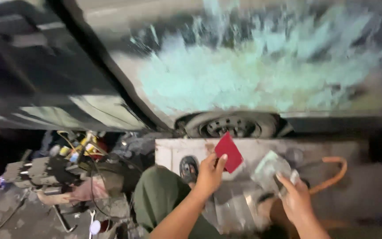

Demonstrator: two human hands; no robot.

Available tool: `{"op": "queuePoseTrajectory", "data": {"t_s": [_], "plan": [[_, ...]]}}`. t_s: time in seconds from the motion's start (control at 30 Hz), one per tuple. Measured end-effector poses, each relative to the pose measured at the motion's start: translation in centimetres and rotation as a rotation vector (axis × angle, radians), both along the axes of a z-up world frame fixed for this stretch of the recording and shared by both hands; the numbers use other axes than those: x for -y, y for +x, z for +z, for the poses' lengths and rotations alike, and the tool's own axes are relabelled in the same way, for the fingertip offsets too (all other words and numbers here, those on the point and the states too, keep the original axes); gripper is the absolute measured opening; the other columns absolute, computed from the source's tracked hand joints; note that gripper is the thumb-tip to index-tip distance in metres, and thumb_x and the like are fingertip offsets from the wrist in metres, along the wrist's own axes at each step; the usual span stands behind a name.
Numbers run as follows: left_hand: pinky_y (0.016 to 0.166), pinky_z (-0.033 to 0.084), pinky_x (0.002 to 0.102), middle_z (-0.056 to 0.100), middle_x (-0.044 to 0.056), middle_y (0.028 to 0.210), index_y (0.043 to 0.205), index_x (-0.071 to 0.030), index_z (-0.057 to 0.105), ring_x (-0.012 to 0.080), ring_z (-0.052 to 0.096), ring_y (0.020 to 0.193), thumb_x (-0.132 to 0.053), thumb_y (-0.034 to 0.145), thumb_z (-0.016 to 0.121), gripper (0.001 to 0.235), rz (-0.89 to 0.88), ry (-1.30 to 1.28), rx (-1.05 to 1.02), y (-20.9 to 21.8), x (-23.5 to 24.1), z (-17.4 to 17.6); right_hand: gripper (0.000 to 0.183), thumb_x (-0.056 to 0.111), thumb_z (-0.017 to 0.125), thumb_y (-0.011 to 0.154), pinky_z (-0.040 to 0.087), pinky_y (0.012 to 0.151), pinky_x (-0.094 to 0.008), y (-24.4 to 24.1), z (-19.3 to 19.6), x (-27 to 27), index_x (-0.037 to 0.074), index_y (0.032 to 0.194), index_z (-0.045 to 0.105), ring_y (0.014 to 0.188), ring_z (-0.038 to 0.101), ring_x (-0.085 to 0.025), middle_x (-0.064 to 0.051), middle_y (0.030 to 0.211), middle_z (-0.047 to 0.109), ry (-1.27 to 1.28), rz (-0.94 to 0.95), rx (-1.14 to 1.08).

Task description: The person applies a light green body filler to a car's side panel using a red spreader and a metal scraper. They smooth the filler across the surface, then use a spray gun to apply a liquid over the area while continuing to spread the material.

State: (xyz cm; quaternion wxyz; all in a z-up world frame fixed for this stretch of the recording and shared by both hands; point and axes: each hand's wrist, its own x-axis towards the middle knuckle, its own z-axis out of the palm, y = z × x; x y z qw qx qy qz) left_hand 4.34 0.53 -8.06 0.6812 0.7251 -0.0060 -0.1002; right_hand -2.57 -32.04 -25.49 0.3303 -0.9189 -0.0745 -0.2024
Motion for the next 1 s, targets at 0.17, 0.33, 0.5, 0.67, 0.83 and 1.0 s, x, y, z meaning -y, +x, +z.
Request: {"op": "queuePoseTrajectory", "data": {"t_s": [0.17, 0.33, 0.5, 0.67, 0.83, 1.0], "plan": [[0.050, 0.038, 0.038, 0.064, 0.012, 0.065, 0.105, -0.005, 0.069, 0.0211, 0.058, 0.054, -0.041, 0.104, 0.052, 0.040, -0.090, 0.382, 0.313, -1.7, 0.2, -2.9, 0.020, 0.021, 0.077, 0.092, 0.032, 0.063, -0.030, 1.2, 11.3, -8.3, 0.002, 0.093, 0.069, 0.061, 0.042, -0.015, 0.000, 0.062, 0.037, 1.270, -0.408, -0.572], [0.056, 0.048, 0.031, 0.069, 0.011, 0.113, 0.160, -0.023, 0.037, 0.0209, 0.057, 0.080, -0.001, 0.092, 0.066, 0.077, -0.372, 0.718, 0.910, -2.2, 0.0, -1.7, 0.033, 0.017, 0.073, 0.094, 0.028, 0.067, -0.035, 2.5, 13.7, -9.3, 0.012, 0.080, 0.043, 0.068, 0.038, -0.015, 0.002, 0.073, 0.032, 1.212, -0.367, -0.579], [0.065, 0.063, 0.036, 0.079, 0.002, 0.110, 0.126, -0.022, 0.068, 0.0222, 0.077, 0.085, -0.014, 0.091, 0.061, 0.037, -0.377, 1.061, 0.923, -0.8, -1.8, -2.2, 0.015, -0.001, 0.076, 0.089, 0.060, 0.070, -0.040, 2.7, 16.3, -9.2, -0.002, 0.104, 0.070, 0.073, 0.069, -0.023, -0.013, 0.083, 0.069, 1.502, -0.316, -0.383], [0.050, 0.033, 0.044, 0.055, 0.012, 0.063, 0.083, -0.006, 0.050, 0.0270, 0.050, 0.051, -0.025, 0.106, 0.054, 0.030, -0.416, 0.528, 0.057, -1.3, -1.0, -5.6, 0.048, 0.030, 0.071, 0.098, 0.029, 0.057, -0.034, 1.8, 20.4, -7.9, 0.015, 0.063, 0.041, 0.056, 0.033, -0.011, 0.005, 0.059, 0.030, 0.707, -0.274, -0.467], [0.076, 0.054, 0.038, 0.070, 0.005, 0.095, 0.107, -0.010, 0.068, 0.0209, 0.067, 0.086, -0.029, 0.102, 0.057, 0.022, -0.255, -0.170, -0.330, -1.7, -1.0, -1.9, 0.019, 0.022, 0.068, 0.096, 0.034, 0.051, -0.031, 0.3, 19.1, -7.6, 0.014, 0.088, 0.052, 0.048, 0.042, -0.010, -0.004, 0.083, 0.051, 0.288, -0.035, -0.145], [0.063, 0.051, 0.032, 0.063, 0.001, 0.084, 0.096, -0.016, 0.062, 0.0160, 0.063, 0.073, -0.032, 0.101, 0.064, 0.017, -0.247, -0.520, -0.453, -2.1, -1.1, -0.1, 0.041, -0.002, 0.070, 0.085, 0.065, 0.098, -0.044, -0.6, 18.3, -9.2, 0.011, 0.125, 0.070, 0.111, 0.073, -0.029, -0.009, 0.123, 0.075, -0.139, 0.319, 0.278]]}}
